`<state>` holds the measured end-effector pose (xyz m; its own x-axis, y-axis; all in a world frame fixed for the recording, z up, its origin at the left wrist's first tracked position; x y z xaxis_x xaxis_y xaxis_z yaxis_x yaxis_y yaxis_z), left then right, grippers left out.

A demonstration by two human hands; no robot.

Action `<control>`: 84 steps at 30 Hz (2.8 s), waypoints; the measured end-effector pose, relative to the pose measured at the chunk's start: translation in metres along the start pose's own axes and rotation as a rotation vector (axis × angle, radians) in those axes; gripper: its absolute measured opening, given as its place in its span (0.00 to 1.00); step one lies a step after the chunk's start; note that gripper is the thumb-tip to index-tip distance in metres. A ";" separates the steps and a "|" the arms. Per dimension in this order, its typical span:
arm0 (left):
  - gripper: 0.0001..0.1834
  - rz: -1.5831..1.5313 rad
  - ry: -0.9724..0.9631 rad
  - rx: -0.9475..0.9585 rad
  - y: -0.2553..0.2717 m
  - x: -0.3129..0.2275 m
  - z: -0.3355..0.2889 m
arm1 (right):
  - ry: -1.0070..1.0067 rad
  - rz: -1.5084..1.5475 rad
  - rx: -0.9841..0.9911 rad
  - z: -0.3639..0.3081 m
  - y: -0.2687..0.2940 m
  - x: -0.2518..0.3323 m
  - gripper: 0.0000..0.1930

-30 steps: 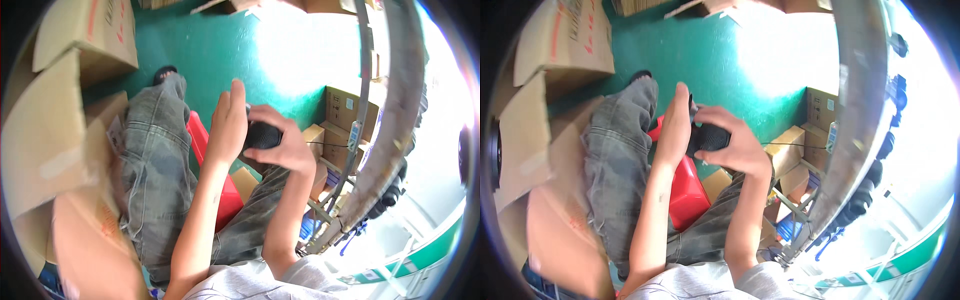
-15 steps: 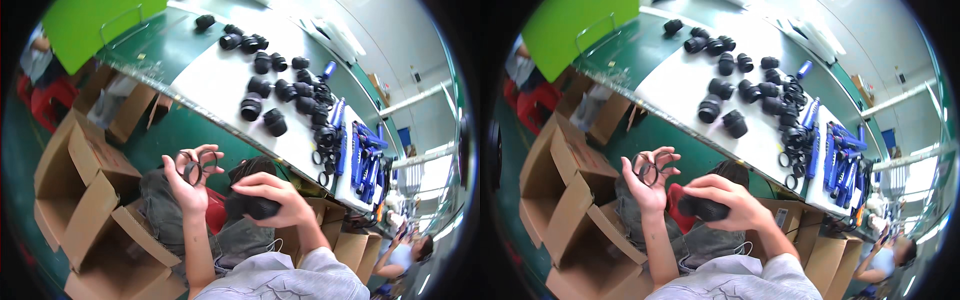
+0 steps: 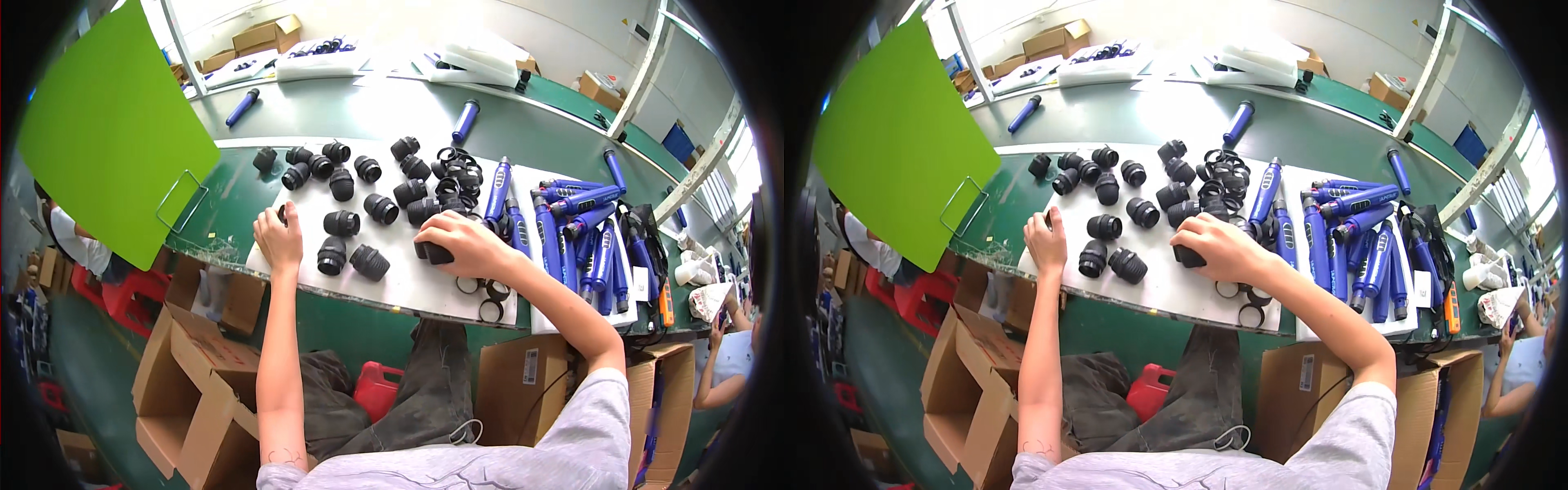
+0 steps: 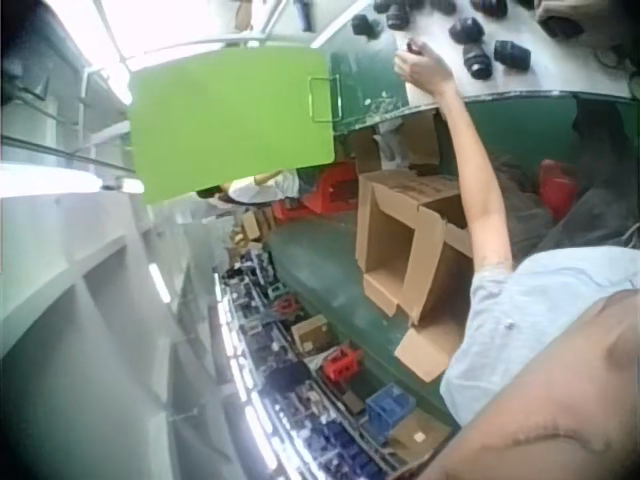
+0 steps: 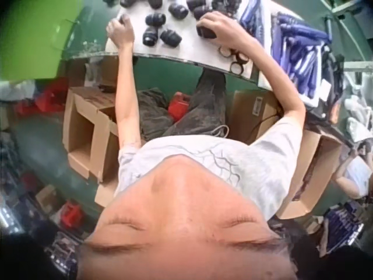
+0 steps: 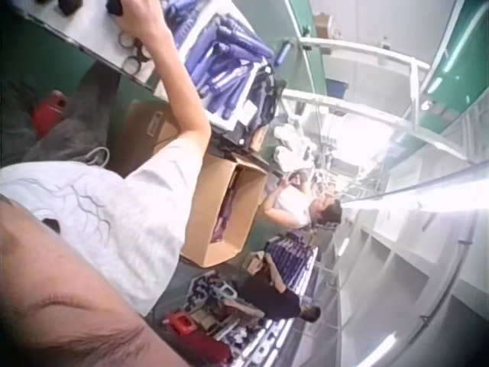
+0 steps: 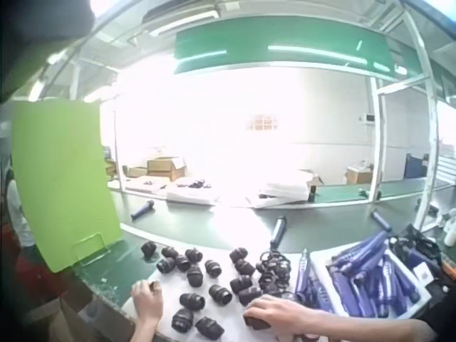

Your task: The person assembles black cylindrical components onto blue cylindrical bodies. They pick up the black parts from a table, align them with the blue bodies, and screw them on by hand. The person repeats this process for multiple units, placing the finished assemblies on the table.

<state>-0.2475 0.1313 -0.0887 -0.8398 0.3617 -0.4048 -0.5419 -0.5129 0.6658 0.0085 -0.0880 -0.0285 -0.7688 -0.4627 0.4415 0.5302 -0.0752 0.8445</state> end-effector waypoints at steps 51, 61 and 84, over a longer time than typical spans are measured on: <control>0.23 0.154 -0.153 0.105 -0.021 -0.011 -0.006 | 0.048 -0.416 -0.683 -0.027 0.064 -0.027 0.04; 0.22 0.151 -0.186 0.068 -0.020 -0.013 -0.003 | -0.747 -0.579 -0.361 -0.065 0.073 -0.144 0.18; 0.21 0.153 -0.177 0.123 -0.024 -0.012 -0.005 | -0.760 -0.110 -0.872 -0.089 0.094 -0.172 0.23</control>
<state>-0.2247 0.1356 -0.1029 -0.8870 0.4231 -0.1850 -0.3919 -0.4777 0.7863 0.2227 -0.0945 -0.0519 -0.6857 0.2108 0.6966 0.2868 -0.8014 0.5248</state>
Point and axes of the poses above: each hand's wrist, its own z-axis towards the middle knuckle, its own y-axis out of the back of the hand, x = y × z, the point moved 8 cm from there along z, towards the middle knuckle, and after that the axes turned 11 degrees about z, right-handed, at the moved point
